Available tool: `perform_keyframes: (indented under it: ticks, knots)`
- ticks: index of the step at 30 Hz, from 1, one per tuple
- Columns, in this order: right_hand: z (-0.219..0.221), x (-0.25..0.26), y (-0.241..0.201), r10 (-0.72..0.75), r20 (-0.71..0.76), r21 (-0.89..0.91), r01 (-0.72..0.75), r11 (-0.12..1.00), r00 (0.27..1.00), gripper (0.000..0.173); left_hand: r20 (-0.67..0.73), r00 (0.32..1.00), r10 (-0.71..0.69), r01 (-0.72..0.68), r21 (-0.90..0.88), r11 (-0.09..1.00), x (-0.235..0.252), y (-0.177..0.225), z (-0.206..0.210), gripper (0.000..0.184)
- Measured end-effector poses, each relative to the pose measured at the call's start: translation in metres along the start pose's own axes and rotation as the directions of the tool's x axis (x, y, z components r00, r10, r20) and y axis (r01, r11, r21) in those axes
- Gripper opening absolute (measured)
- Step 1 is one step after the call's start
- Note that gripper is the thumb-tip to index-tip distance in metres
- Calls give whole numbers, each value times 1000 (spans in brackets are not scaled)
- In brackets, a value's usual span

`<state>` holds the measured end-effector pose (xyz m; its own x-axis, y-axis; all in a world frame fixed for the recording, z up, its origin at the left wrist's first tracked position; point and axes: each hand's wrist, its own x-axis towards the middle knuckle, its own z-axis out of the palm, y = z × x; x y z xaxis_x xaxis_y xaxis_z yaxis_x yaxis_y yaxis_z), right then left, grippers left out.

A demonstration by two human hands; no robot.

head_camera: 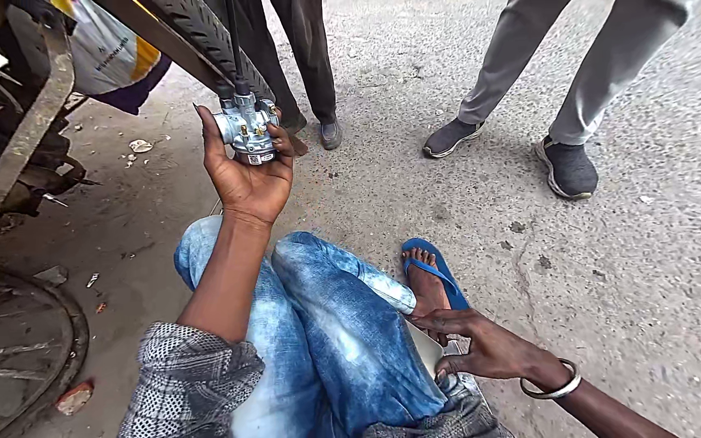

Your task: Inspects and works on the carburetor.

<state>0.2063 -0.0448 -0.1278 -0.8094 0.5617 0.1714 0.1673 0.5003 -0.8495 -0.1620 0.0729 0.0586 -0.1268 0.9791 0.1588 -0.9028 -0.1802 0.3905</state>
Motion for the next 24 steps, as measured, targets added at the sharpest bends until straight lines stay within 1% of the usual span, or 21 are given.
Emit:
perform_keyframes:
  ticks: [1,2,3,4,5,6,8,10,11,13,15,16,18,19,21,22,24]
  knots:
    - [-7,0,-7,49,50,-26,-47,999,998,67,-11,1000,3,-3,-4,1000,0,0,1,68]
    - [-13,0,-13,129,97,-10,-128,992,987,67,-26,1000,10,-10,-13,1000,0,1,1,68]
    - [-15,0,-17,224,134,45,-232,972,965,67,-34,999,15,-16,-24,1000,-1,1,1,68]
    - [-16,1,-20,321,174,134,-345,929,931,67,-31,999,17,-18,-33,999,0,0,1,69]
    - [-16,2,-19,401,232,230,-451,862,886,68,-31,999,18,-19,-39,999,0,0,2,69]
    - [-14,5,-18,443,300,317,-526,789,845,70,-30,999,17,-18,-39,999,1,-1,1,69]
    - [-10,13,-17,440,408,440,-594,673,800,69,-32,999,22,-23,-27,999,2,-2,1,69]
    - [-10,21,-21,470,425,470,-632,616,774,65,-50,998,32,-33,-16,999,1,0,1,67]
    - [-11,23,-21,489,406,457,-635,623,772,64,-52,998,34,-34,-11,999,1,2,0,67]
    - [-12,23,-19,505,329,374,-601,706,798,66,-43,998,46,-46,-7,999,2,7,0,67]
    - [-2,23,-25,503,230,278,-551,787,833,71,-30,997,64,-65,-25,998,4,10,-1,67]
    - [6,26,-34,500,173,191,-527,828,849,73,-15,997,72,-72,-42,996,6,10,-1,68]
    - [23,32,-56,432,101,-39,-430,902,896,68,-2,997,79,-79,-77,994,8,8,-2,69]
    - [23,36,-65,409,136,-139,-391,910,902,68,-4,997,82,-82,-89,993,8,6,-2,69]
    - [8,49,-74,435,292,-293,-354,888,852,62,-34,997,74,-77,-79,994,8,3,-3,68]
    - [-2,54,-73,419,373,-319,-310,896,828,53,-48,997,56,-59,-66,996,7,3,-5,68]
    - [-22,59,-56,301,514,-248,-197,949,803,27,-43,999,13,-15,-43,999,2,6,-7,67]
